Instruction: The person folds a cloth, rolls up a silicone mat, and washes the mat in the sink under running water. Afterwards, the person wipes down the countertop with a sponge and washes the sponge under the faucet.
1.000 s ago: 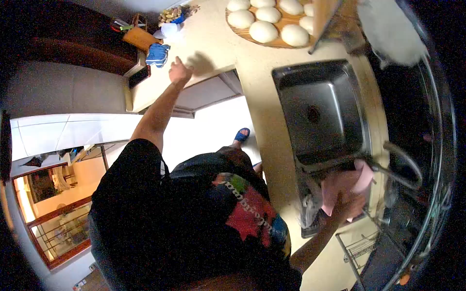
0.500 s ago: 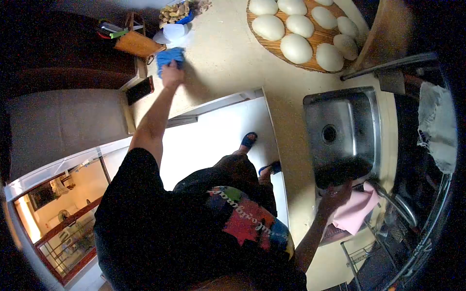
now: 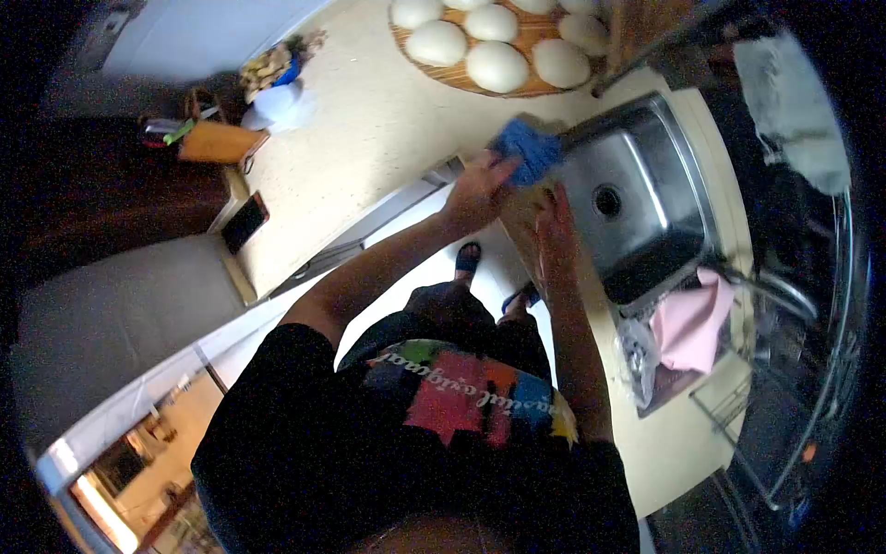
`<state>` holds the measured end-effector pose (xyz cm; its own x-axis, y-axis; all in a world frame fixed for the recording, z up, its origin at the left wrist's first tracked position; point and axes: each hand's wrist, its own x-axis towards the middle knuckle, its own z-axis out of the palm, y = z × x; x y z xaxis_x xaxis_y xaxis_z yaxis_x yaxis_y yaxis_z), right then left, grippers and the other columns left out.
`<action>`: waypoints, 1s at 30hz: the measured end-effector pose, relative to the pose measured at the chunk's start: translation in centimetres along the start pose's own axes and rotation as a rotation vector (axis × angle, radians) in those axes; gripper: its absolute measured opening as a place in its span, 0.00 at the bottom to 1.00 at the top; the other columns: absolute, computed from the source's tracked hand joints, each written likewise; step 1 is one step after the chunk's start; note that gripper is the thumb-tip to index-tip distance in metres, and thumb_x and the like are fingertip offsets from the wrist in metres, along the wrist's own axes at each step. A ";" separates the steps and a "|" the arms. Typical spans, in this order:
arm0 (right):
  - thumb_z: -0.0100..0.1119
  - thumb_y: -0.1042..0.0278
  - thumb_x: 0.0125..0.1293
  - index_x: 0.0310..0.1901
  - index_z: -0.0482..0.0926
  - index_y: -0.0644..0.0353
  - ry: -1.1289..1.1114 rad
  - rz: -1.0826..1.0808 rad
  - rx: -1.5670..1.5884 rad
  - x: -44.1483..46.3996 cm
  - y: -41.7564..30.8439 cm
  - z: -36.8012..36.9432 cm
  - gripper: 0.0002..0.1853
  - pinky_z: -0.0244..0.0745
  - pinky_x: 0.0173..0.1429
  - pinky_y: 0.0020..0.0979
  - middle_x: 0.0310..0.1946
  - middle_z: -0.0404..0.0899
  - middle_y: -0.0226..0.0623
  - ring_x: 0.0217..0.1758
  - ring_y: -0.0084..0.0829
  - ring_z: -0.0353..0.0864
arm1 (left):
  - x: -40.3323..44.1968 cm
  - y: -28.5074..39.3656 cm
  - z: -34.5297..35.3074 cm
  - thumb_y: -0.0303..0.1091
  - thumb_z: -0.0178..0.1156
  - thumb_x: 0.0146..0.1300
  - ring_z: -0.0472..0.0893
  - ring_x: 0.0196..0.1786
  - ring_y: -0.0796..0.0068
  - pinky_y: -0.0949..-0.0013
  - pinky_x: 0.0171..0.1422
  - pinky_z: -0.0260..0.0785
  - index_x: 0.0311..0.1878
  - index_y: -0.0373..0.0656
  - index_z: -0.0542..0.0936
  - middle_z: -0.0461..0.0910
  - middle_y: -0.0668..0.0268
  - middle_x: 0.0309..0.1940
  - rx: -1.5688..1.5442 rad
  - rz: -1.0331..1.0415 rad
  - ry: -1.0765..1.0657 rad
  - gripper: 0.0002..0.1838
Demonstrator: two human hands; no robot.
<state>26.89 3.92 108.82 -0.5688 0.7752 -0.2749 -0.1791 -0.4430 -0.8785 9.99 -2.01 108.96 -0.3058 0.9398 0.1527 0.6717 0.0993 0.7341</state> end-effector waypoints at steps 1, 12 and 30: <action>0.56 0.68 0.66 0.64 0.63 0.60 0.025 -0.009 0.005 0.8 -0.3 0.5 0.26 0.64 0.64 0.38 0.60 0.68 0.41 0.60 0.35 0.68 | -0.4 1.3 0.1 0.30 0.58 0.58 0.72 0.53 0.44 0.52 0.57 0.67 0.60 0.41 0.69 0.68 0.44 0.54 -0.007 0.017 -0.020 0.25; 0.50 0.74 0.57 0.58 0.74 0.45 -0.241 -0.436 -1.752 12.4 1.5 2.2 0.25 0.66 0.61 0.41 0.60 0.67 0.44 0.56 0.44 0.71 | -0.1 -5.9 -4.6 0.44 0.70 0.48 0.60 0.67 0.45 0.40 0.66 0.53 0.68 0.43 0.56 0.57 0.45 0.65 0.548 -0.287 -0.129 0.46; 0.54 0.25 0.48 0.68 0.55 0.57 1.347 0.058 -1.320 17.4 -15.7 -39.4 0.53 0.56 0.68 0.50 0.65 0.55 0.58 0.66 0.59 0.56 | 4.0 -10.1 -3.8 0.47 0.77 0.34 0.74 0.49 0.54 0.58 0.52 0.67 0.51 0.47 0.73 0.76 0.62 0.45 0.925 -0.042 -0.337 0.38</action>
<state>51.40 42.09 102.46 0.4913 0.8518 0.1818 0.8356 -0.4020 -0.3744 -0.54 -0.53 104.69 -0.2294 0.9594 -0.1639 0.9717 0.2161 -0.0949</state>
